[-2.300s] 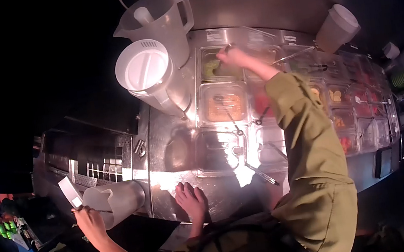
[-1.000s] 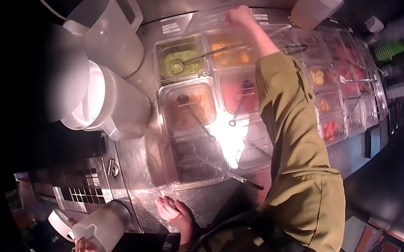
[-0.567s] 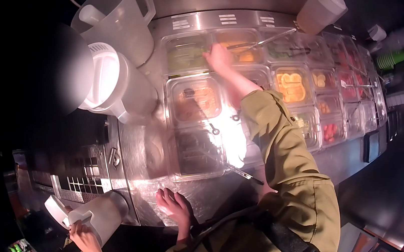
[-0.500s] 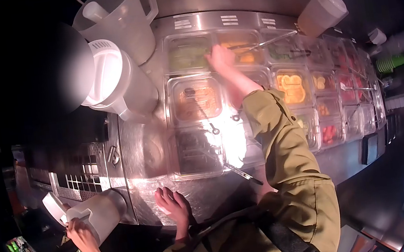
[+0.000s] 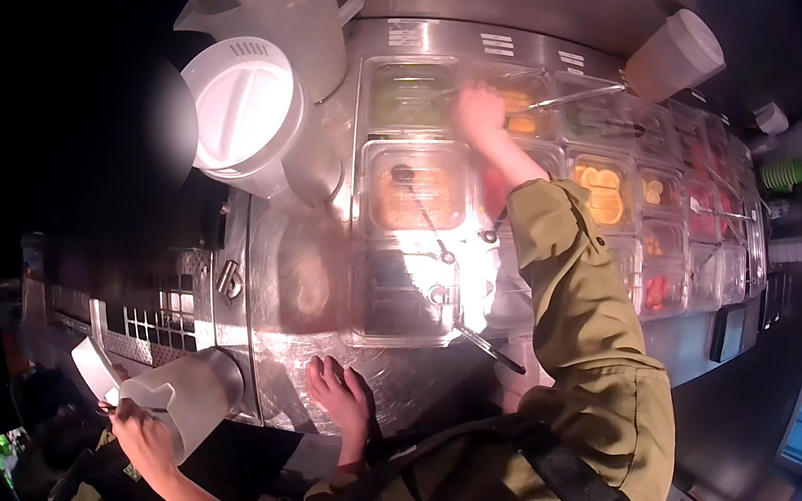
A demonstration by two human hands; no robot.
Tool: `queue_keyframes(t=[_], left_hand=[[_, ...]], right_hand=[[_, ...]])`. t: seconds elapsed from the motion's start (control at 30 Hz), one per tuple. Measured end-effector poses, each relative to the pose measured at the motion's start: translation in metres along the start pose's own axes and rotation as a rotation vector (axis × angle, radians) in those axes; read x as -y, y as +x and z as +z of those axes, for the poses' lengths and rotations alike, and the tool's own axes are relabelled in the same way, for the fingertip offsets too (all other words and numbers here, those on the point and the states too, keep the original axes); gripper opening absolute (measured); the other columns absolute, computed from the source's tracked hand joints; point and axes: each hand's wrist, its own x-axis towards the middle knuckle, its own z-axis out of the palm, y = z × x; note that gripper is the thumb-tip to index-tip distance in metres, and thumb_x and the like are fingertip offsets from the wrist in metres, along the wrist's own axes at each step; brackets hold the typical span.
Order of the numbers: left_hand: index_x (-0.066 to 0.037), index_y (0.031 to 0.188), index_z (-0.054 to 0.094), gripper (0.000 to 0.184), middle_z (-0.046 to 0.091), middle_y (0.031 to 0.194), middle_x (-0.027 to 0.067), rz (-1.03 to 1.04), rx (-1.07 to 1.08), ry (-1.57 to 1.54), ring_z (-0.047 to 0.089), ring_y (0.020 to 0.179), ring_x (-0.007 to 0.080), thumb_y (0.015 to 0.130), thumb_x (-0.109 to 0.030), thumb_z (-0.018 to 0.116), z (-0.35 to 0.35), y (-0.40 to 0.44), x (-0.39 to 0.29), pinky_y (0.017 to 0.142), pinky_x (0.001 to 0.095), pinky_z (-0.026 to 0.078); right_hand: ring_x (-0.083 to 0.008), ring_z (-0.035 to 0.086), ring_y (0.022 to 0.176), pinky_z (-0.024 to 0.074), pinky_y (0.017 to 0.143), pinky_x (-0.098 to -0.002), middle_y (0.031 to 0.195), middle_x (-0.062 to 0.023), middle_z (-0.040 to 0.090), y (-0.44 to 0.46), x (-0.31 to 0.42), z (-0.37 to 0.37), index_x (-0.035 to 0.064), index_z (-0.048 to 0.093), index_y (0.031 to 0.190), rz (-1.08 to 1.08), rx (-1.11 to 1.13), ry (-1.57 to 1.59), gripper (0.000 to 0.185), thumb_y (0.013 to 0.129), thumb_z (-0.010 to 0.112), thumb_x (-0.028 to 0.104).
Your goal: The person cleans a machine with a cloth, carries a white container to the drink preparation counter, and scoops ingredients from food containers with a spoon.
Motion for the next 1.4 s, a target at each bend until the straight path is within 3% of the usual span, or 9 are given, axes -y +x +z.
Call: queue_keyframes(t=[0.17, 0.33, 0.43, 0.57, 0.8, 0.93, 0.97, 1.1, 1.4], left_hand=[[-0.003, 0.114, 0.045, 0.039, 0.04, 0.123, 0.0164, -0.004, -0.006, 0.025, 0.033, 0.116, 0.0351, 0.08, -0.019, 0.051, 0.002, -0.002, 0.002, 0.095, 0.0466, 0.024], [-0.004, 0.114, 0.045, 0.039, 0.04, 0.122, 0.0164, -0.003, -0.011, 0.019, 0.034, 0.115, 0.0348, 0.079, -0.019, 0.052, 0.001, -0.002, 0.005, 0.095, 0.0458, 0.025], [-0.003, 0.113, 0.046, 0.038, 0.041, 0.121, 0.0163, -0.008, -0.025, 0.005, 0.034, 0.115, 0.0343, 0.079, -0.02, 0.052, 0.001, -0.002, 0.005, 0.095, 0.0459, 0.026], [-0.003, 0.109, 0.049, 0.035, 0.043, 0.119, 0.0156, -0.008, -0.05, -0.021, 0.036, 0.114, 0.0331, 0.079, -0.021, 0.052, -0.003, -0.001, 0.005, 0.094, 0.0458, 0.027], [-0.003, 0.108, 0.05, 0.035, 0.043, 0.118, 0.0163, 0.004, -0.086, -0.066, 0.038, 0.112, 0.032, 0.079, -0.022, 0.051, -0.003, -0.004, 0.01, 0.091, 0.0453, 0.03], [-0.002, 0.112, 0.047, 0.039, 0.044, 0.118, 0.0204, -0.002, -0.136, -0.121, 0.041, 0.109, 0.0348, 0.079, -0.023, 0.05, 0.014, -0.013, 0.021, 0.091, 0.0446, 0.031], [-0.001, 0.113, 0.045, 0.041, 0.045, 0.116, 0.0217, -0.075, 0.091, -0.066, 0.044, 0.105, 0.0348, 0.079, -0.023, 0.049, 0.001, -0.01, 0.018, 0.089, 0.0443, 0.033], [0.003, 0.112, 0.045, 0.039, 0.044, 0.117, 0.0213, 0.074, -0.135, 0.028, 0.04, 0.111, 0.0341, 0.078, -0.018, 0.047, 0.006, -0.016, 0.024, 0.093, 0.0428, 0.031], [0.001, 0.11, 0.047, 0.037, 0.043, 0.118, 0.0183, 0.038, -0.175, -0.127, 0.036, 0.114, 0.0328, 0.079, -0.018, 0.05, -0.005, -0.012, 0.012, 0.095, 0.0417, 0.029]], right_hand=[[-0.0301, 0.058, 0.074, 0.0481, 0.063, -0.0394, 0.083, -0.0154, 0.056, -0.017, 0.04, -0.029, 0.0008, 0.053, 0.086, -0.216, 0.03, 0.058, 0.03, 0.075, 0.059, 0.028], [-0.0348, 0.053, 0.088, 0.0436, 0.074, -0.0431, 0.096, -0.0182, 0.054, -0.061, 0.097, -0.106, 0.0009, 0.049, 0.101, -0.421, 0.29, 0.638, 0.031, 0.075, 0.048, 0.017], [-0.0394, 0.04, 0.113, 0.0326, 0.095, -0.0398, 0.122, -0.0292, 0.037, -0.083, 0.124, -0.154, -0.0069, 0.024, 0.127, -0.482, 0.297, 0.962, 0.074, 0.071, 0.059, 0.028], [-0.0419, 0.033, 0.118, 0.029, 0.098, -0.0398, 0.127, -0.0337, 0.027, -0.085, 0.164, -0.167, -0.0127, 0.011, 0.128, -0.358, 0.143, 0.931, 0.094, 0.067, 0.066, 0.034], [-0.0339, 0.035, 0.119, 0.0324, 0.097, -0.0335, 0.131, -0.0282, 0.028, -0.065, 0.17, -0.149, -0.0071, 0.014, 0.131, -0.368, 0.061, 0.971, 0.078, 0.07, 0.053, 0.02], [-0.025, 0.02, 0.128, 0.0181, 0.104, -0.0327, 0.138, -0.0181, 0.022, -0.039, 0.154, -0.125, -0.0004, 0.022, 0.132, -0.466, 0.166, 1.021, 0.065, 0.074, 0.051, 0.008], [-0.0252, 0.022, 0.128, 0.0188, 0.104, -0.0324, 0.137, -0.0156, 0.026, -0.031, 0.147, -0.114, 0.0022, 0.025, 0.132, -0.474, 0.162, 1.013, 0.063, 0.074, 0.05, 0.005], [-0.0099, 0.045, 0.087, 0.0371, 0.078, -0.0233, 0.105, -0.0071, 0.051, 0.005, 0.13, -0.045, 0.002, 0.036, 0.126, -0.356, 0.299, 1.387, 0.047, 0.081, 0.048, 0.01], [-0.0217, 0.039, 0.116, 0.0295, 0.097, -0.0308, 0.129, -0.0136, 0.037, -0.134, 0.11, -0.094, 0.0021, 0.033, 0.128, -0.17, 0.388, 1.412, 0.051, 0.083, 0.053, 0.015]])
